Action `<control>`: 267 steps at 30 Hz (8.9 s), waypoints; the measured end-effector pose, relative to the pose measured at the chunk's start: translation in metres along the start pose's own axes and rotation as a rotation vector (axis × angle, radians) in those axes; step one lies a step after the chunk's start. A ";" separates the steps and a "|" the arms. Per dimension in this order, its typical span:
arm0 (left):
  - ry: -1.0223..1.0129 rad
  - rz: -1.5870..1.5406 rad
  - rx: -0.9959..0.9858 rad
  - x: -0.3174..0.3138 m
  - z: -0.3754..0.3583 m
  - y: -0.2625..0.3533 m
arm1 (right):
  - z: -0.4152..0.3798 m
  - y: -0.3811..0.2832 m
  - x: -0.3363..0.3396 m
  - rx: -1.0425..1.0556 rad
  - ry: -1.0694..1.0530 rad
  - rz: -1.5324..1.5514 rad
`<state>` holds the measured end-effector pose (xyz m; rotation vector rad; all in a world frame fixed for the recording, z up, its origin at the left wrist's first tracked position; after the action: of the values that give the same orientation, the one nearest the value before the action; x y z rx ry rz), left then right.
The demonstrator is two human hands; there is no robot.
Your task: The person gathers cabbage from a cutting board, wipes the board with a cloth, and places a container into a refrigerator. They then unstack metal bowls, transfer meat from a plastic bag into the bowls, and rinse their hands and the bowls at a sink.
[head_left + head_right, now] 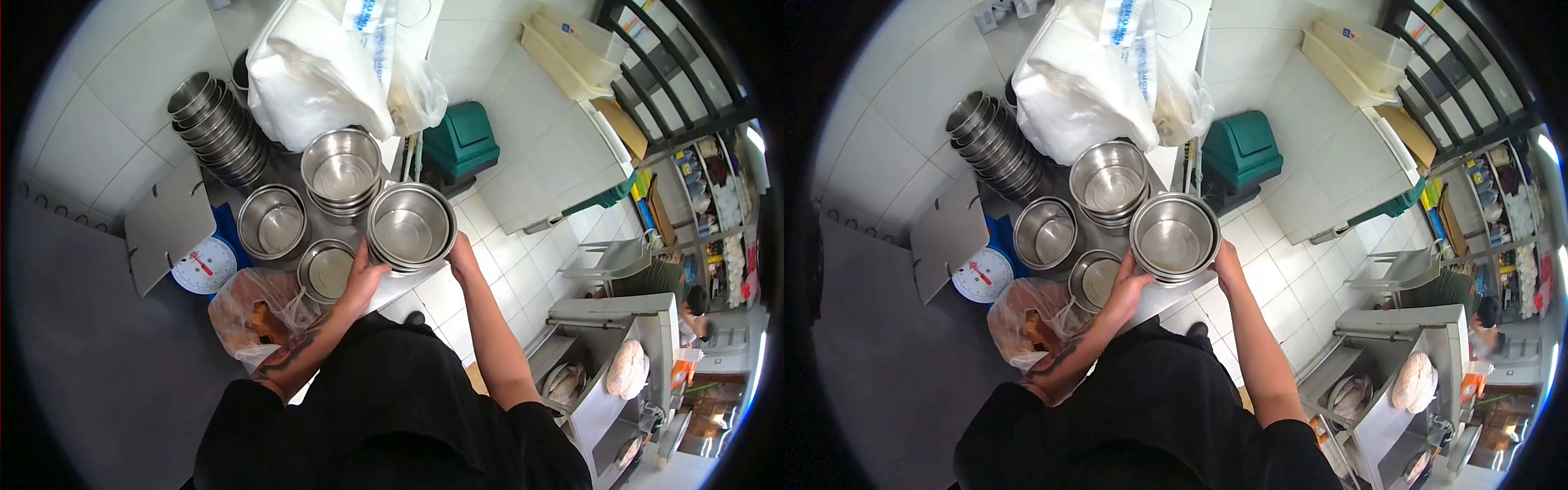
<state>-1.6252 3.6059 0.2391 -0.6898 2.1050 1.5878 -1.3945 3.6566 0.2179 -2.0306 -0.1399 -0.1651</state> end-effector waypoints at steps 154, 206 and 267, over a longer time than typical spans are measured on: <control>-0.662 0.516 -0.028 -0.188 -0.173 -0.116 | -0.276 0.139 0.127 0.010 0.412 0.415; -1.029 0.795 0.114 -0.598 -0.515 -0.671 | -0.808 0.581 0.907 -0.300 1.260 -0.013; -0.940 1.657 -0.768 -0.989 -0.563 -0.978 | -0.784 0.704 0.948 -0.260 1.084 0.574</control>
<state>-0.2624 2.9780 0.2340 1.8109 0.9833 2.5539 -0.3850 2.6664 0.1174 -1.8776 1.1648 -0.9054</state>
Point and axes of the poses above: each hand's wrist, its own z-axis towards the middle knuckle, its own x-axis out of the back of the hand, y = z × x, the point moved 10 cm from there along z, towards the middle knuckle, and after that the axes turned 13 degrees about -z, right-handed, at the moved point
